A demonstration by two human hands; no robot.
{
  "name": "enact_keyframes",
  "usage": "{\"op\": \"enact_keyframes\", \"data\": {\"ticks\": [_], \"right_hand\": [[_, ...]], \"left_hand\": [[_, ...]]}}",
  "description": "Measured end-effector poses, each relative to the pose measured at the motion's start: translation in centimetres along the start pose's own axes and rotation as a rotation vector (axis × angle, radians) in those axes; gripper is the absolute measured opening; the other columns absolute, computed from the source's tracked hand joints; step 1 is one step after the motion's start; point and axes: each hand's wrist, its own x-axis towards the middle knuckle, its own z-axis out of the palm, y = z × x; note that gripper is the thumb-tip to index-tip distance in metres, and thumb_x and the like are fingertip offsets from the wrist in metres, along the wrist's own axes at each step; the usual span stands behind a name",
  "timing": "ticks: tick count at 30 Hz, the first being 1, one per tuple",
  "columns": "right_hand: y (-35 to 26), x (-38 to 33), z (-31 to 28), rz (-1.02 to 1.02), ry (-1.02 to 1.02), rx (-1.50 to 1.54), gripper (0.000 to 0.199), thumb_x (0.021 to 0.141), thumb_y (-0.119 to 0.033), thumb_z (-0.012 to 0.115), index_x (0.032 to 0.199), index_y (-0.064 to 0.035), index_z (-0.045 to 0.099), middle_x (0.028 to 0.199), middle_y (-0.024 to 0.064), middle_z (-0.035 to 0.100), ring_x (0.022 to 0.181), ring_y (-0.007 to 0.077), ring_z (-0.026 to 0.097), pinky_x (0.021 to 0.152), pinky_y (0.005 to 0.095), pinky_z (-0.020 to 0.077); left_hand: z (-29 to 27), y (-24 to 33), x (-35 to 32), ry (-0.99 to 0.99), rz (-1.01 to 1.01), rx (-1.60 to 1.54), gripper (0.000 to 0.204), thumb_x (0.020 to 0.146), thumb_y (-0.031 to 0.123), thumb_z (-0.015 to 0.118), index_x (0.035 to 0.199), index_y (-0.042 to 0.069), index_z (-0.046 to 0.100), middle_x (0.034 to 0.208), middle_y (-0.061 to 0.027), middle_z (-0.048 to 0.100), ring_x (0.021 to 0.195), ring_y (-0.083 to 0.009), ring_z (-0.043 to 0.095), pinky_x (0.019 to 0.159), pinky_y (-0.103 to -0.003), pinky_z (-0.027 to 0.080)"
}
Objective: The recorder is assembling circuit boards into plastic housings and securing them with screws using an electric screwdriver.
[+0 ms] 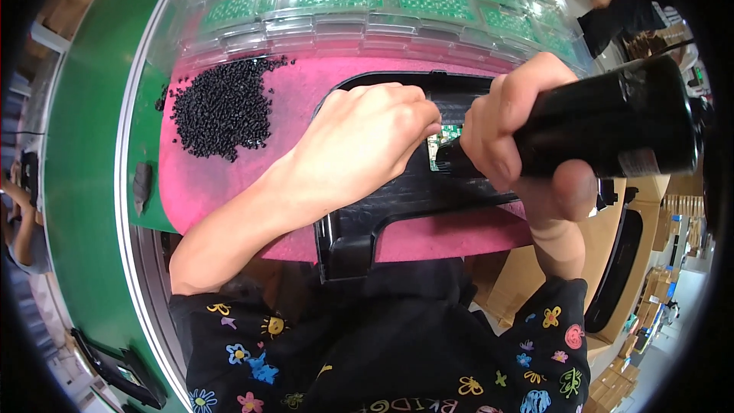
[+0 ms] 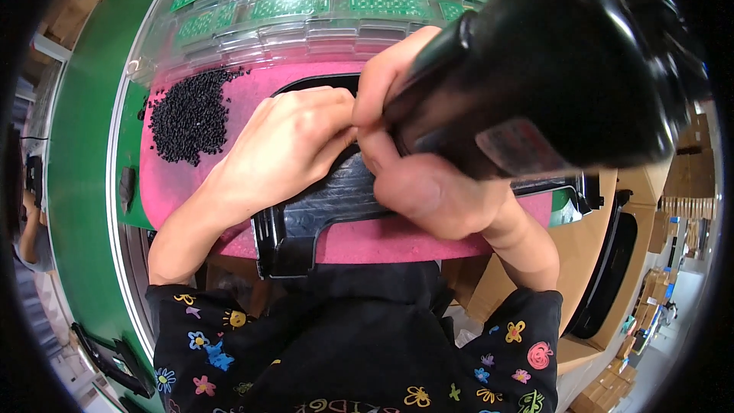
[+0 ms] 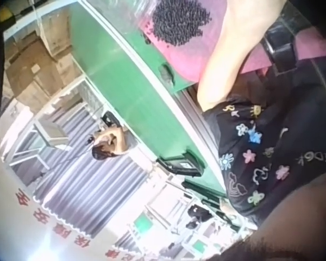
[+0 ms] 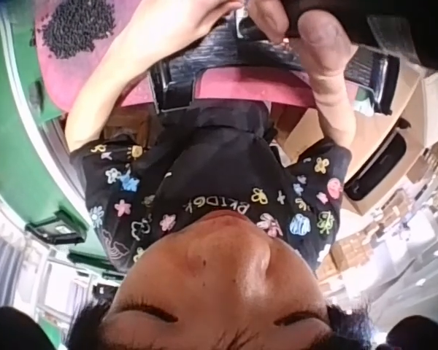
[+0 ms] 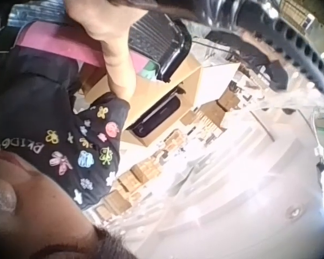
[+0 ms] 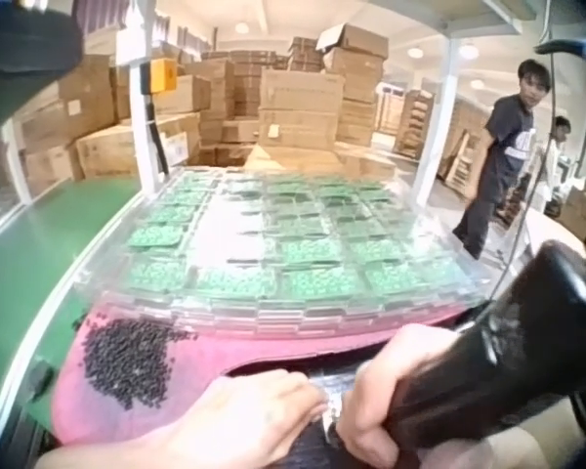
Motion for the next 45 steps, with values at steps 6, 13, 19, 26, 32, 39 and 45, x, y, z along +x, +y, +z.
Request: {"op": "enact_keyframes", "data": {"ticks": [6, 13, 19, 26, 32, 39, 45], "right_hand": [[-0.8, -1.5, 0.0, -0.235, 0.202, 0.015, 0.057, 0.081, -0.059, 0.069, 0.100, -0.0082, 0.049, 0.064, -0.0038, 0.052, 0.049, 0.0080, 0.049, 0.050, 0.0238, 0.0386], [-1.2, -1.3, -2.1, -0.610, 0.101, 0.202, 0.055, 0.080, -0.057, 0.068, 0.100, -0.0099, 0.049, 0.065, -0.0058, 0.052, 0.049, 0.0055, 0.049, 0.055, 0.0223, 0.0408], [-3.1, -3.1, -2.7, -0.513, 0.035, 0.044, 0.051, 0.086, -0.055, 0.062, 0.105, -0.0100, 0.049, 0.072, -0.0051, 0.052, 0.054, 0.0064, 0.050, 0.060, 0.0243, 0.0419], [-1.8, -2.7, -4.0, -0.585, -0.004, 0.213, 0.053, 0.087, -0.056, 0.062, 0.109, -0.0092, 0.050, 0.074, -0.0054, 0.052, 0.058, 0.0061, 0.052, 0.062, 0.0235, 0.0412], [-2.8, -3.8, -4.7, -0.460, 0.154, 0.059, 0.055, 0.088, -0.058, 0.056, 0.106, -0.0061, 0.052, 0.070, -0.0038, 0.052, 0.053, 0.0062, 0.045, 0.058, 0.0241, 0.0367], [-2.0, -5.6, -6.2, -0.305, 0.329, -0.097, 0.052, 0.090, -0.055, 0.055, 0.098, -0.0043, 0.049, 0.065, -0.0025, 0.048, 0.050, 0.0075, 0.041, 0.054, 0.0252, 0.0344], [-0.9, -5.6, -6.3, -0.321, 0.347, -0.105, 0.049, 0.091, -0.053, 0.054, 0.098, -0.0047, 0.049, 0.065, -0.0022, 0.048, 0.051, 0.0076, 0.041, 0.055, 0.0255, 0.0352]], "left_hand": [[-0.4, -0.1, -0.1, -0.242, -0.013, -0.023, 0.016, 0.081, 0.013, 0.071, 0.090, 0.002, 0.066, 0.082, -0.0117, 0.064, 0.080, -0.0349, 0.063, 0.065, -0.043, 0.051], [0.4, 0.4, 0.5, 0.003, 0.159, -0.242, 0.018, 0.076, 0.001, 0.073, 0.090, -0.001, 0.064, 0.079, -0.0136, 0.062, 0.072, -0.0332, 0.062, 0.062, -0.039, 0.051], [0.5, 1.8, 0.6, -0.067, 0.104, -0.196, 0.009, 0.081, 0.006, 0.069, 0.088, 0.002, 0.065, 0.080, -0.0121, 0.065, 0.076, -0.0318, 0.065, 0.063, -0.040, 0.051], [0.4, 1.9, 1.3, 0.024, 0.100, -0.152, 0.015, 0.077, 0.009, 0.076, 0.085, 0.001, 0.066, 0.077, -0.0111, 0.065, 0.071, -0.0288, 0.065, 0.061, -0.037, 0.052], [0.6, 2.2, 1.0, -0.094, -0.006, -0.175, 0.036, 0.073, 0.016, 0.082, 0.099, 0.000, 0.064, 0.095, -0.0102, 0.067, 0.075, -0.0240, 0.064, 0.065, -0.032, 0.051], [0.5, 2.3, 0.2, -0.220, -0.080, -0.005, 0.037, 0.075, 0.017, 0.080, 0.104, 0.004, 0.061, 0.099, -0.0083, 0.064, 0.083, -0.0262, 0.063, 0.073, -0.036, 0.053], [0.6, 2.2, 0.3, -0.216, -0.068, -0.002, 0.034, 0.075, 0.013, 0.078, 0.103, 0.004, 0.062, 0.100, -0.0091, 0.064, 0.088, -0.0287, 0.063, 0.075, -0.037, 0.053]]}}
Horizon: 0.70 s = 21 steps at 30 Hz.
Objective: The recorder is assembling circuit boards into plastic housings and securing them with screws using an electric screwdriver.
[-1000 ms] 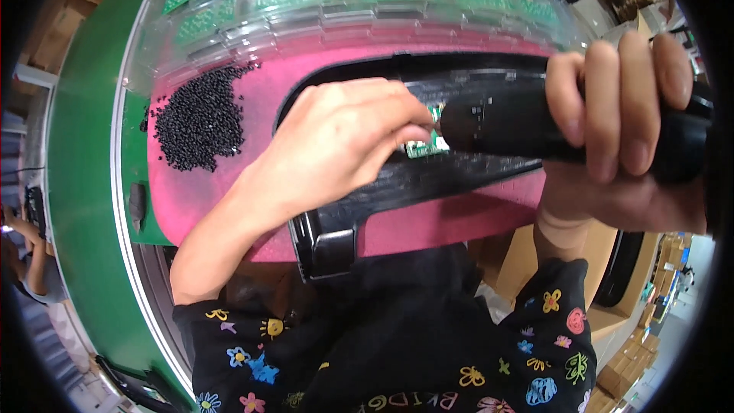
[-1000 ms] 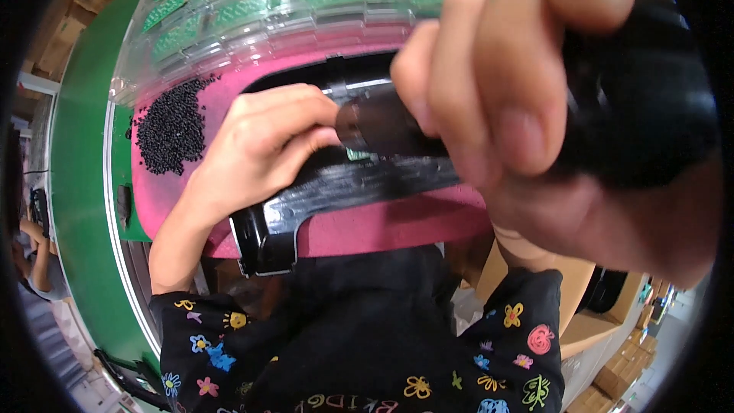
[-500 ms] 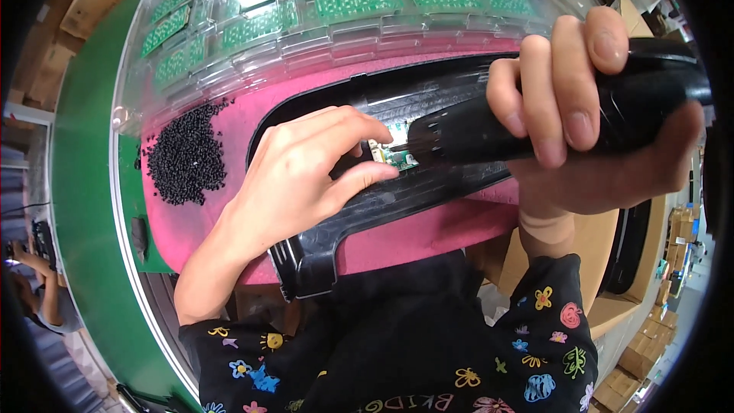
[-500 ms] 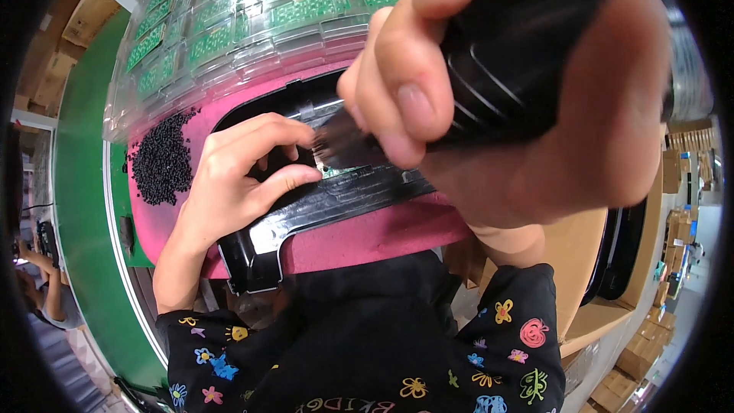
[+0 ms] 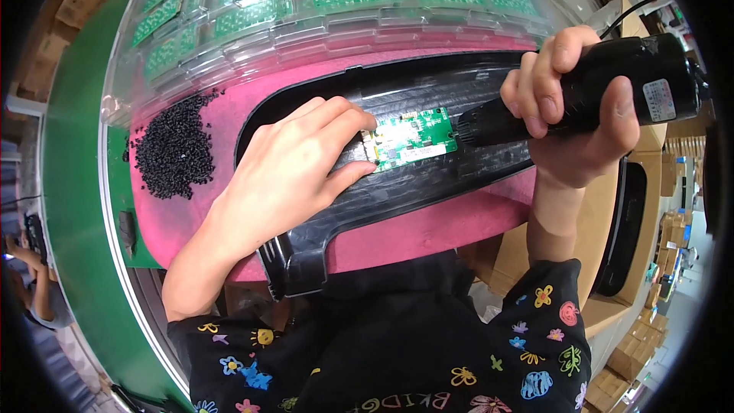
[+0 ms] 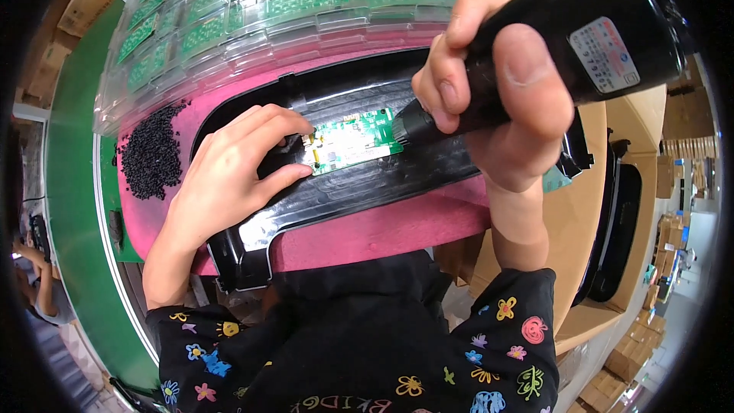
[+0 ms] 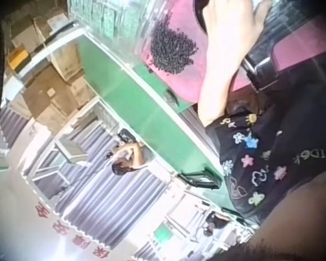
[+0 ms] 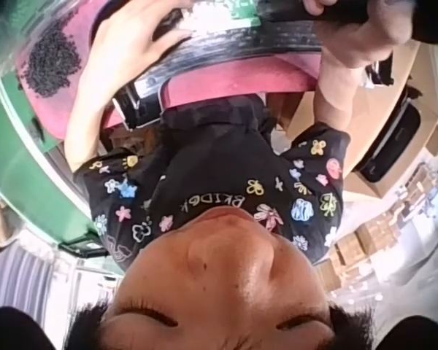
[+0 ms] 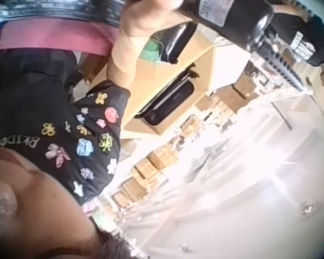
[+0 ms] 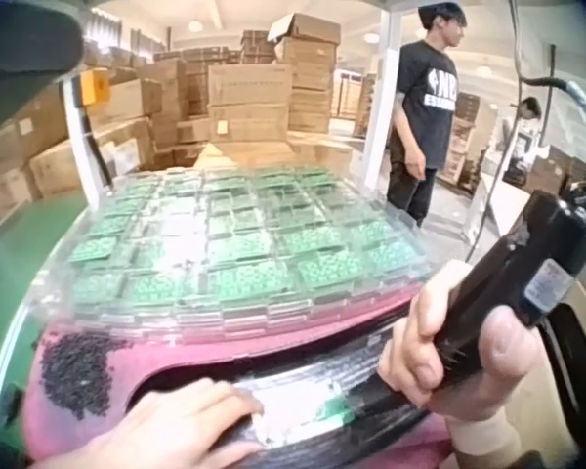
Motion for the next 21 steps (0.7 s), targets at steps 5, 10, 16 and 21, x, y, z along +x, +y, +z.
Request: {"op": "enact_keyframes", "data": {"ticks": [5, 10, 16, 21], "right_hand": [[0.2, 0.5, 0.5, -0.018, -0.068, -0.039, 0.049, 0.090, -0.053, 0.056, 0.095, -0.0052, 0.049, 0.062, -0.0035, 0.046, 0.047, 0.0071, 0.040, 0.050, 0.0239, 0.0338], [0.2, 0.5, 2.1, 0.009, 0.015, -0.124, 0.057, 0.086, -0.056, 0.066, 0.095, -0.0029, 0.049, 0.061, -0.0006, 0.048, 0.047, 0.0082, 0.043, 0.044, 0.0231, 0.0340], [-0.9, 2.1, 1.0, 0.196, 0.215, 0.102, 0.040, 0.091, -0.039, 0.066, 0.097, -0.0014, 0.055, 0.066, 0.0025, 0.051, 0.054, 0.0119, 0.049, 0.056, 0.0286, 0.0423], [0.6, 5.9, -3.0, 0.248, 0.639, 0.378, 0.017, 0.090, -0.016, 0.068, 0.095, -0.0030, 0.057, 0.094, 0.0071, 0.056, 0.091, 0.0204, 0.057, 0.084, 0.0495, 0.0533]], "left_hand": [[-0.4, 0.2, 0.3, -0.009, 0.006, 0.011, 0.033, 0.076, 0.013, 0.077, 0.104, 0.004, 0.062, 0.101, -0.0094, 0.064, 0.091, -0.0301, 0.063, 0.076, -0.038, 0.053], [-0.7, 0.5, 0.6, -0.051, -0.013, 0.076, 0.032, 0.080, 0.019, 0.074, 0.106, 0.005, 0.062, 0.103, -0.0103, 0.064, 0.096, -0.0315, 0.062, 0.081, -0.040, 0.053], [-1.2, 0.6, 0.5, 0.258, 0.138, 0.040, 0.017, 0.079, 0.009, 0.072, 0.094, 0.004, 0.065, 0.094, -0.0081, 0.065, 0.087, -0.0283, 0.063, 0.074, -0.036, 0.053], [-2.8, 1.0, -0.1, 0.407, 0.054, 0.257, 0.025, 0.077, 0.004, 0.073, 0.101, 0.002, 0.064, 0.101, -0.0125, 0.063, 0.098, -0.0328, 0.058, 0.086, -0.041, 0.049]]}}
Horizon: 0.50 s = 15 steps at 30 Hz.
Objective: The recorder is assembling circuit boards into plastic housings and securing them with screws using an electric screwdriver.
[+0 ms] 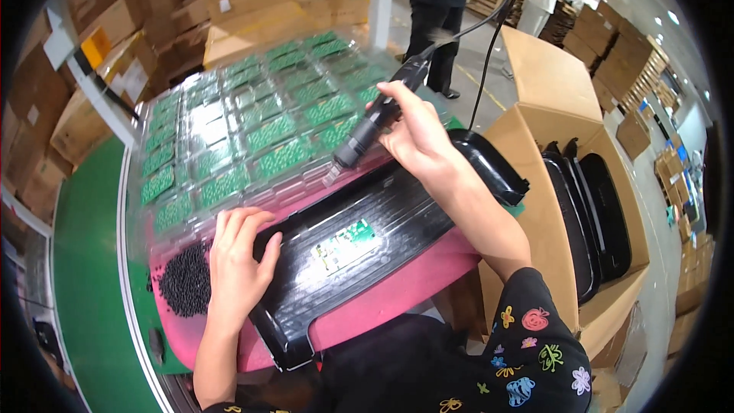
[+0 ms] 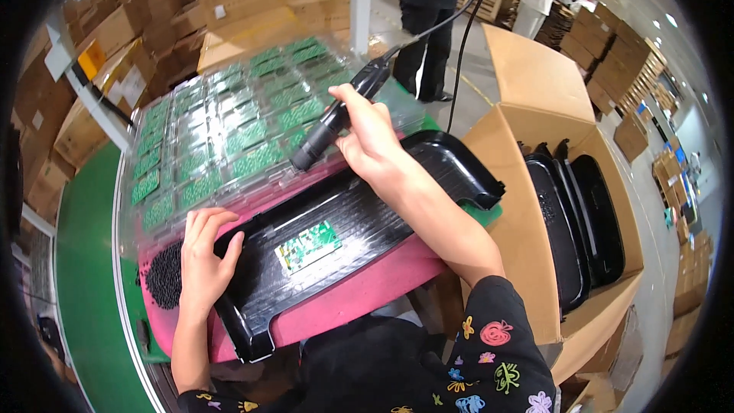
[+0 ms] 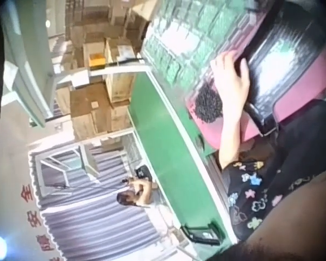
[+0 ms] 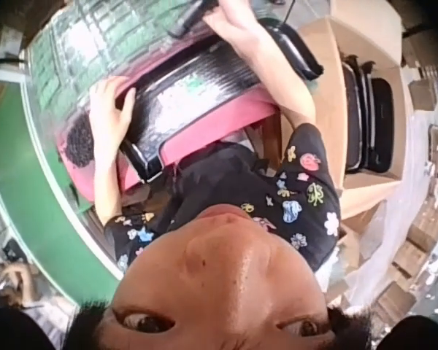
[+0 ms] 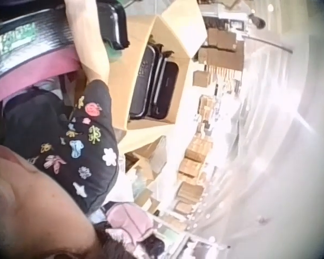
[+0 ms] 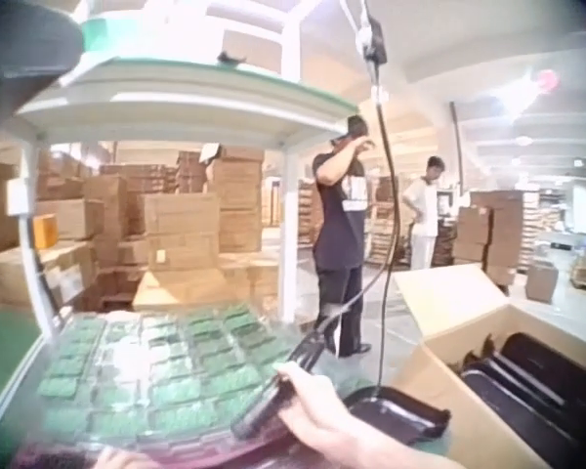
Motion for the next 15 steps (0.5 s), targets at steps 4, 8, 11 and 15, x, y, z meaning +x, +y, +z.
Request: {"op": "enact_keyframes", "data": {"ticks": [4, 8, 11, 15], "right_hand": [[-1.7, -2.6, 0.6, -0.155, 0.085, -0.186, 0.059, 0.087, -0.012, 0.070, 0.135, -0.0041, 0.036, 0.127, 0.0137, 0.039, 0.130, 0.0290, 0.032, 0.097, 0.0624, 0.0434], [-8.7, -9.5, 2.6, -1.121, -0.273, -0.373, 0.063, 0.077, -0.007, 0.078, 0.128, 0.0003, 0.042, 0.120, 0.0120, 0.044, 0.107, 0.0225, 0.051, 0.095, 0.0379, 0.0459], [-8.6, -9.7, 2.1, -1.121, -0.266, -0.385, 0.063, 0.077, -0.008, 0.077, 0.129, 0.0000, 0.042, 0.121, 0.0124, 0.044, 0.107, 0.0227, 0.050, 0.095, 0.0381, 0.0448], [-10.6, -11.3, 2.8, -1.145, -0.305, -0.476, 0.063, 0.077, -0.011, 0.076, 0.129, -0.0006, 0.041, 0.121, 0.0132, 0.044, 0.107, 0.0230, 0.049, 0.095, 0.0385, 0.0425]], "left_hand": [[1.0, -1.0, -0.9, -0.205, -0.113, -0.038, 0.030, 0.083, 0.011, 0.070, 0.110, 0.001, 0.060, 0.104, -0.0152, 0.062, 0.102, -0.0357, 0.058, 0.089, -0.043, 0.048], [1.2, -1.4, -0.6, -0.258, -0.125, -0.034, 0.028, 0.084, 0.010, 0.069, 0.110, 0.002, 0.062, 0.102, -0.0157, 0.063, 0.101, -0.0363, 0.060, 0.089, -0.042, 0.048], [1.3, -2.7, 0.4, -0.237, -0.132, -0.039, 0.024, 0.085, 0.010, 0.067, 0.108, 0.002, 0.063, 0.101, -0.0149, 0.065, 0.098, -0.0349, 0.061, 0.086, -0.043, 0.050], [0.6, -3.9, 2.1, -0.200, -0.043, -0.015, 0.020, 0.086, 0.013, 0.066, 0.101, 0.001, 0.064, 0.100, -0.0176, 0.065, 0.098, -0.0371, 0.061, 0.086, -0.044, 0.049]]}}
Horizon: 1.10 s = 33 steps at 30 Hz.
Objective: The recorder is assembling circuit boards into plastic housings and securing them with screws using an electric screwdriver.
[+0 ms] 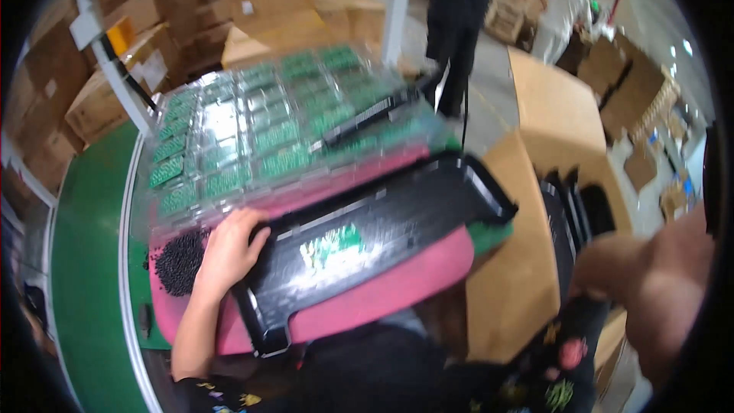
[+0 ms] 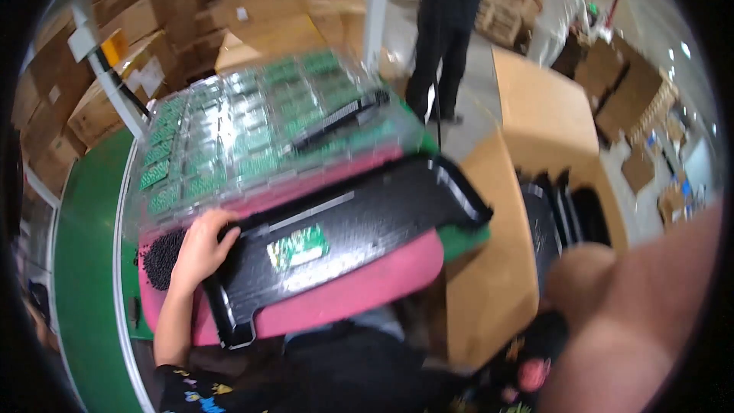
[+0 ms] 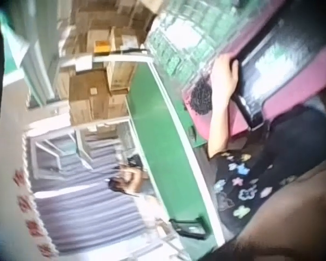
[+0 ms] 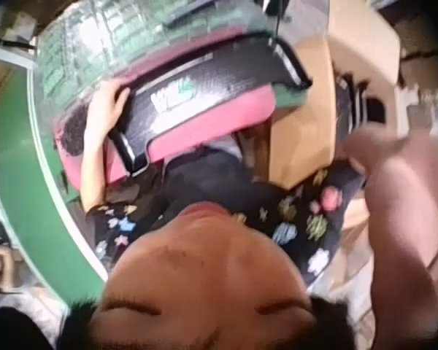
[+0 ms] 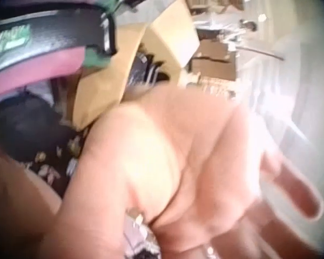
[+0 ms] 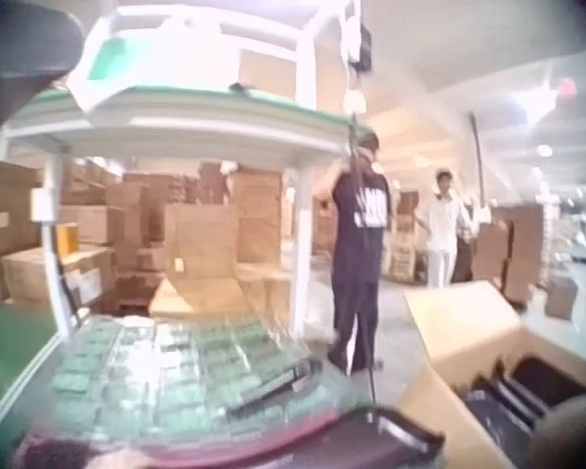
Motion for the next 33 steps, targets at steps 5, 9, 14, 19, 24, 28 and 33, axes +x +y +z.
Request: {"op": "enact_keyframes", "data": {"ticks": [5, 9, 14, 19, 24, 28, 33], "right_hand": [[-3.4, 10.0, -2.5, -0.430, -0.120, 0.058, 0.064, 0.077, -0.014, 0.075, 0.130, -0.0013, 0.041, 0.122, 0.0143, 0.043, 0.108, 0.0233, 0.048, 0.096, 0.0389, 0.0398], [-10.2, 16.4, -2.1, -1.041, 0.172, 0.108, 0.064, 0.077, -0.016, 0.073, 0.131, -0.0019, 0.041, 0.123, 0.0151, 0.043, 0.108, 0.0236, 0.046, 0.096, 0.0393, 0.0375], [-10.4, 9.6, -4.1, -1.017, 0.277, -0.135, 0.065, 0.078, -0.019, 0.072, 0.131, -0.0026, 0.040, 0.124, 0.0162, 0.043, 0.108, 0.0239, 0.045, 0.096, 0.0398, 0.0347], [-4.6, 8.1, -8.5, -0.867, 0.129, -0.362, 0.065, 0.078, -0.023, 0.070, 0.132, -0.0034, 0.040, 0.125, 0.0173, 0.042, 0.108, 0.0243, 0.043, 0.096, 0.0403, 0.0320], [-5.7, 5.7, -7.5, -0.837, 0.187, -0.455, 0.066, 0.078, -0.026, 0.069, 0.133, -0.0041, 0.039, 0.126, 0.0183, 0.042, 0.109, 0.0246, 0.041, 0.097, 0.0408, 0.0292], [-8.7, 2.8, -6.8, -0.836, 0.209, -0.503, 0.067, 0.078, -0.028, 0.068, 0.133, -0.0047, 0.039, 0.127, 0.0192, 0.042, 0.109, 0.0249, 0.040, 0.097, 0.0412, 0.0269], [-13.0, 0.5, -7.4, -0.823, -0.080, -0.533, 0.057, 0.078, -0.028, 0.067, 0.127, -0.0100, 0.043, 0.117, 0.0144, 0.047, 0.102, 0.0241, 0.043, 0.090, 0.0400, 0.0322]], "left_hand": [[-0.3, 1.1, -2.8, -0.076, -0.044, 0.056, 0.016, 0.086, 0.015, 0.064, 0.094, 0.002, 0.067, 0.095, -0.0193, 0.067, 0.093, -0.0381, 0.063, 0.084, -0.045, 0.051], [-2.4, 6.0, -0.9, -0.550, -0.428, 0.187, 0.044, 0.080, 0.020, 0.067, 0.123, 0.010, 0.068, 0.117, -0.0299, 0.063, 0.122, -0.0312, 0.057, 0.109, -0.043, 0.036], [-1.5, 1.1, -6.3, -0.251, -0.159, 0.085, 0.033, 0.087, 0.019, 0.065, 0.116, 0.002, 0.066, 0.112, -0.0212, 0.066, 0.107, -0.0369, 0.060, 0.095, -0.045, 0.046], [1.3, 0.1, -0.3, -0.223, -0.101, 0.076, 0.026, 0.089, 0.009, 0.063, 0.114, 0.004, 0.066, 0.107, -0.0185, 0.066, 0.104, -0.0392, 0.062, 0.089, -0.045, 0.049], [0.7, 0.4, 1.7, -0.201, 0.051, 0.144, 0.022, 0.081, 0.021, 0.072, 0.081, 0.001, 0.065, 0.082, -0.0182, 0.064, 0.083, -0.0397, 0.063, 0.071, -0.048, 0.050], [-1.4, 3.6, -0.1, -0.018, 0.091, 0.011, 0.011, 0.078, 0.008, 0.071, 0.084, 0.001, 0.065, 0.083, -0.0167, 0.063, 0.079, -0.0380, 0.063, 0.068, -0.045, 0.050], [-8.4, 9.0, -7.2, 0.242, 0.025, 0.082, 0.028, 0.085, 0.000, 0.065, 0.112, 0.005, 0.066, 0.105, -0.0177, 0.065, 0.097, -0.0395, 0.063, 0.083, -0.043, 0.052]]}}
